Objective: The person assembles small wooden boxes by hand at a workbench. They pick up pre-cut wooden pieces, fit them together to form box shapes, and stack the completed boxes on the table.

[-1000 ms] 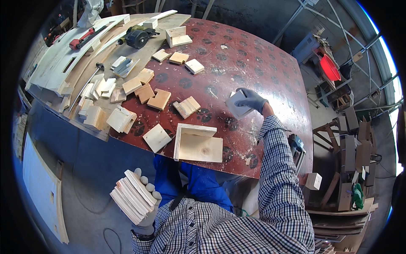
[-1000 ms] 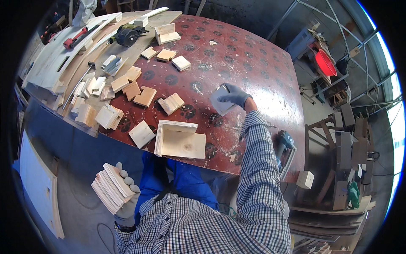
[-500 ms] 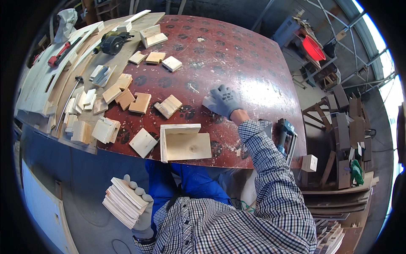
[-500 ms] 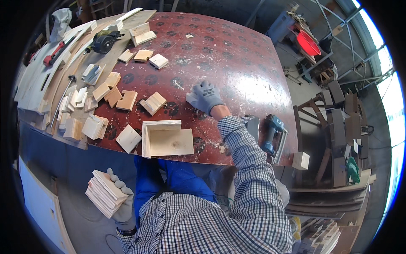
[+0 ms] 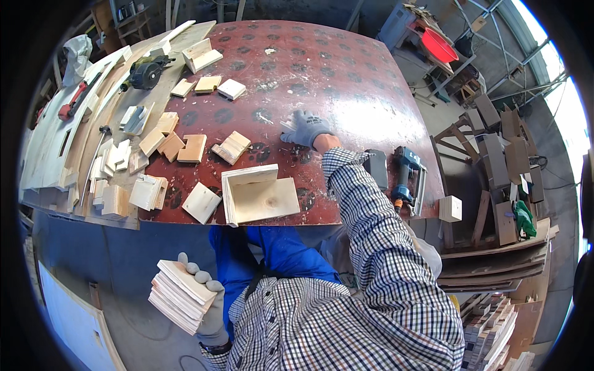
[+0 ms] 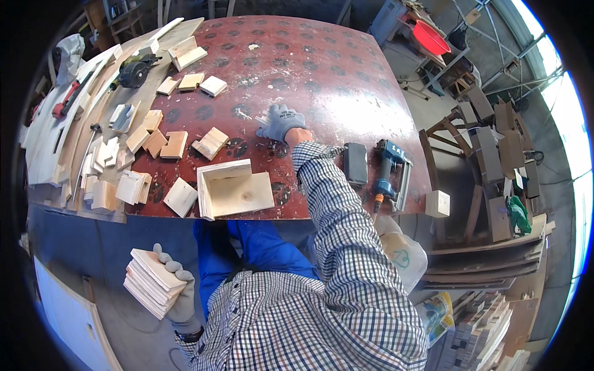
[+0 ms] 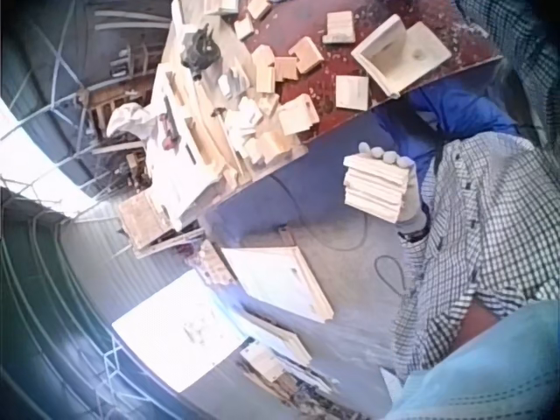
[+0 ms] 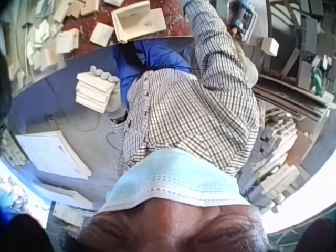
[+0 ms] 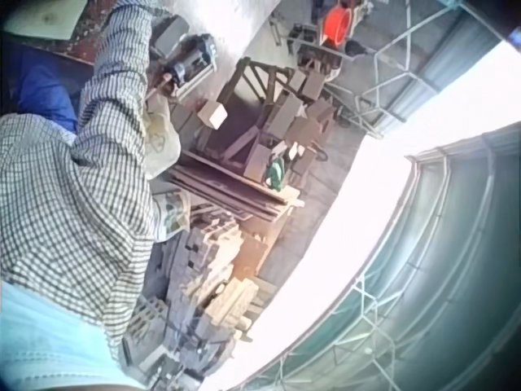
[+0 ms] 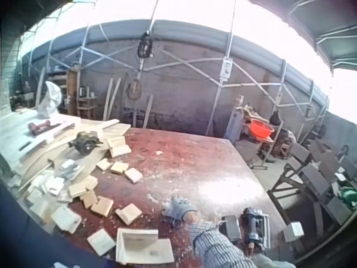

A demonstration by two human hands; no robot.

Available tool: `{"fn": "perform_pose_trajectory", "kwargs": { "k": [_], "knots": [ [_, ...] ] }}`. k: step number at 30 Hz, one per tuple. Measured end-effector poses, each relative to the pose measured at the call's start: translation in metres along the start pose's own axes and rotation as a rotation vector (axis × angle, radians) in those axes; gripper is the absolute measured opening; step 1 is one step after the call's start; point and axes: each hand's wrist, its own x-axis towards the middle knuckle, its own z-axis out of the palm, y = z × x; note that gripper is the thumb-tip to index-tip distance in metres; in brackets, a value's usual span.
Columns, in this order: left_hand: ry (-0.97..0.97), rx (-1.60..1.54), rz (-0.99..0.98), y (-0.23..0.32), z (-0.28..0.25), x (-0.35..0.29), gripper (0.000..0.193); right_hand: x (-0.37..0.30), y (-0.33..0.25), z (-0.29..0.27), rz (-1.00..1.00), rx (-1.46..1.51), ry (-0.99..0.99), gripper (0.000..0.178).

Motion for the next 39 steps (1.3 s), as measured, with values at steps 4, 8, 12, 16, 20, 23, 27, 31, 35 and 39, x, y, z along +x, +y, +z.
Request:
{"fn": "perform_pose_trajectory", "kwargs": {
  "k": [4, 8, 12, 16, 20, 23, 27, 31, 35, 39],
  "knots": [
    [-0.022, -0.01, 0.031, 0.002, -0.001, -0.008, 0.072, 0.0, -0.001, -0.006, 0.005, -0.061, -0.066, 0.097],
    [-0.017, -0.002, 0.06, 0.005, -0.002, -0.014, 0.072, -0.026, -0.016, -0.015, -0.06, -0.082, -0.062, 0.096],
    [-0.02, 0.007, 0.045, 0.003, -0.002, -0.012, 0.074, -0.033, 0.008, -0.002, -0.122, -0.039, -0.031, 0.095],
    [-0.024, -0.015, 0.031, -0.003, -0.006, -0.007, 0.077, -0.039, 0.024, 0.01, -0.21, -0.074, 0.05, 0.074],
    [-0.03, -0.028, 0.006, -0.002, -0.004, -0.002, 0.075, -0.045, 0.01, 0.013, -0.136, 0.097, 0.231, 0.061],
    [-0.034, -0.061, -0.026, -0.006, 0.002, 0.003, 0.075, -0.032, 0.027, 0.034, -0.322, -0.102, 0.69, 0.057],
    [-0.06, -0.062, -0.031, -0.003, -0.003, 0.003, 0.082, -0.034, 0.021, 0.055, -0.265, -0.257, 0.472, 0.066],
    [-0.084, -0.056, 0.002, -0.01, -0.001, 0.005, 0.084, -0.033, 0.05, 0.056, -0.36, -0.27, 0.46, 0.066],
    [-0.025, -0.059, 0.019, -0.006, -0.003, 0.001, 0.083, -0.062, -0.007, 0.007, -0.294, 0.066, 0.737, 0.05],
    [0.026, -0.051, 0.032, -0.007, -0.006, 0.003, 0.083, -0.153, -0.137, -0.043, -0.803, 0.13, 0.76, 0.055]
  ]
}}
